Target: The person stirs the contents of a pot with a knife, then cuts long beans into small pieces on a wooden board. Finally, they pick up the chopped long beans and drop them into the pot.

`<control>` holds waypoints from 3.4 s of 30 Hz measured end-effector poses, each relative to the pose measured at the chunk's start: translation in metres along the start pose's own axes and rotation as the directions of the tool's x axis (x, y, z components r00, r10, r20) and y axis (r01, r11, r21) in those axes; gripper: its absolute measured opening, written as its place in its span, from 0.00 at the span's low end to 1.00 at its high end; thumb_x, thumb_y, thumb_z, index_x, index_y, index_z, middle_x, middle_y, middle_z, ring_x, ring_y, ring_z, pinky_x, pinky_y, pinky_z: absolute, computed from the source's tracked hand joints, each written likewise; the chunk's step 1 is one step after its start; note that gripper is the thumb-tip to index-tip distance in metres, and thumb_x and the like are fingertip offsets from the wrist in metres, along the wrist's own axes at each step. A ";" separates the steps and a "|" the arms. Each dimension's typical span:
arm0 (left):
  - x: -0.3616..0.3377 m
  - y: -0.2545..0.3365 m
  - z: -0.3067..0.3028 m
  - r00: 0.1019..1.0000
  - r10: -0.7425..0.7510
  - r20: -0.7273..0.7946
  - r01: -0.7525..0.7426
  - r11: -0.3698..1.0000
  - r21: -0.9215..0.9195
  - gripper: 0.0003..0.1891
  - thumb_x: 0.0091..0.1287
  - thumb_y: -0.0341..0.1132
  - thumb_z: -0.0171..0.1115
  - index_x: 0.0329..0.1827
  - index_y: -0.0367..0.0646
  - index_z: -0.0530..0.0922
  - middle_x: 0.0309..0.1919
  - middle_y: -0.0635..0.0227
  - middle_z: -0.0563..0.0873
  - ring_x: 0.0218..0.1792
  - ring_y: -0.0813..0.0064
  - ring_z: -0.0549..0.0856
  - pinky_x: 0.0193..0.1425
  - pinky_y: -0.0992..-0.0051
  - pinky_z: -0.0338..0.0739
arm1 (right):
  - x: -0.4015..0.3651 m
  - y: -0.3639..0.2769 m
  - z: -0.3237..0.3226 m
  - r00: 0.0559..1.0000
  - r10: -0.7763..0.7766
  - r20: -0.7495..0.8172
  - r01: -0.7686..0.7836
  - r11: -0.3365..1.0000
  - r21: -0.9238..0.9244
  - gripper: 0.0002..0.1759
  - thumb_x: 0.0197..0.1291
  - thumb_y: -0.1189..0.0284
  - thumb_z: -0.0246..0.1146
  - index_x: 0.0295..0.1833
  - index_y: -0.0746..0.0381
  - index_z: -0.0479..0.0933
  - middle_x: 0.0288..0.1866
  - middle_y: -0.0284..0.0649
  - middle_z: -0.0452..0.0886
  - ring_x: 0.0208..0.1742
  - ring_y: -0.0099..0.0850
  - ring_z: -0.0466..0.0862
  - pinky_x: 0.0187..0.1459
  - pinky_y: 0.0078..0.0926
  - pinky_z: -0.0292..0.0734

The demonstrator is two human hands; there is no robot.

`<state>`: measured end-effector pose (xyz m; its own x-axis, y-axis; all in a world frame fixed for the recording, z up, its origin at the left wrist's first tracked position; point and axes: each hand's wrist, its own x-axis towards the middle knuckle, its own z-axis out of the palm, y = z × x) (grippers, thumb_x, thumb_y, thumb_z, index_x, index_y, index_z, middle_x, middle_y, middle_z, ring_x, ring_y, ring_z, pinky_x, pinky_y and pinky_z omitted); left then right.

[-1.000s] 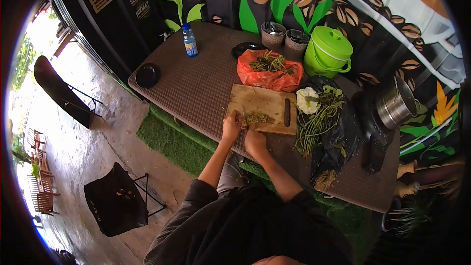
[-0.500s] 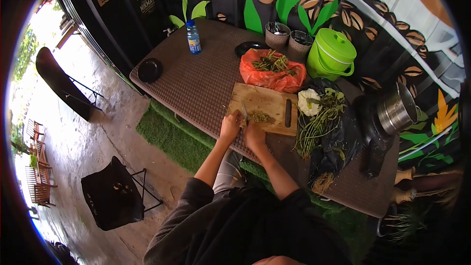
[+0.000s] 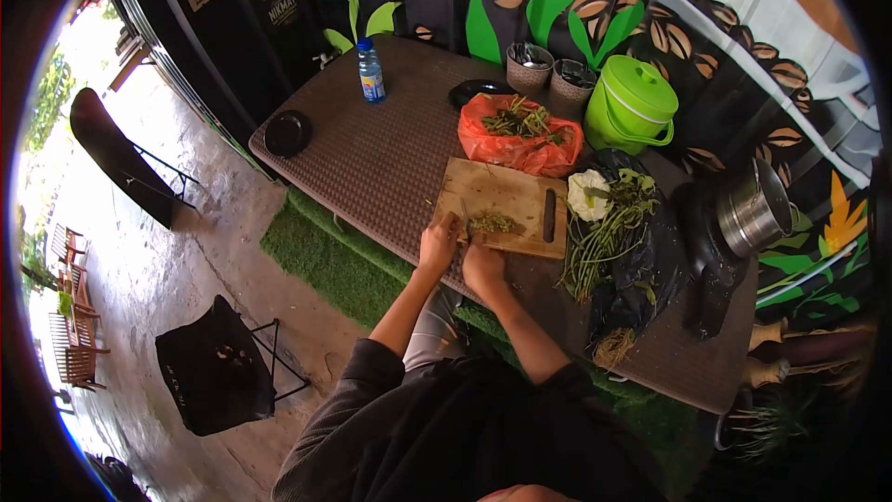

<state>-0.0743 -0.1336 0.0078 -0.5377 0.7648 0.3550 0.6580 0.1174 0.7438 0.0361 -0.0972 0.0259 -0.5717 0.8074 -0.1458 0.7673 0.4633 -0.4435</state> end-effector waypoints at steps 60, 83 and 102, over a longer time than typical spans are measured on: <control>-0.002 -0.026 -0.002 0.996 0.041 -0.083 -0.052 0.989 -0.138 0.07 0.54 0.24 0.64 0.36 0.33 0.79 0.27 0.58 0.86 0.31 0.68 0.88 0.36 0.72 0.83 | 0.011 -0.006 0.012 1.000 -0.018 -0.006 0.018 0.999 0.037 0.15 0.64 0.65 0.54 0.47 0.65 0.64 0.30 0.53 0.83 0.33 0.51 0.84 0.36 0.48 0.80; 0.012 -0.019 -0.010 0.997 -0.052 0.050 0.061 0.982 -0.178 0.09 0.53 0.26 0.65 0.38 0.35 0.81 0.28 0.62 0.87 0.34 0.75 0.88 0.36 0.76 0.80 | 0.030 0.033 -0.014 0.952 -0.112 0.286 -0.119 0.724 0.679 0.19 0.72 0.61 0.43 0.46 0.68 0.67 0.13 0.38 0.67 0.17 0.29 0.74 0.20 0.33 0.72; 0.030 -0.003 0.024 0.982 -0.114 -0.150 0.101 0.990 -0.094 0.31 0.51 0.44 0.75 0.53 0.38 0.73 0.42 0.57 0.80 0.48 0.56 0.73 0.56 0.61 0.68 | -0.018 0.045 -0.033 0.947 -0.086 0.308 -0.261 0.348 0.900 0.22 0.74 0.56 0.40 0.39 0.63 0.68 0.12 0.35 0.63 0.13 0.25 0.64 0.19 0.27 0.67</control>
<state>-0.0798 -0.0955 0.0028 -0.6820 0.6429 0.3487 0.5482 0.1338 0.8256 0.0903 -0.0791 0.0374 -0.6970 0.6126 -0.3726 0.1550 -0.3786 -0.9125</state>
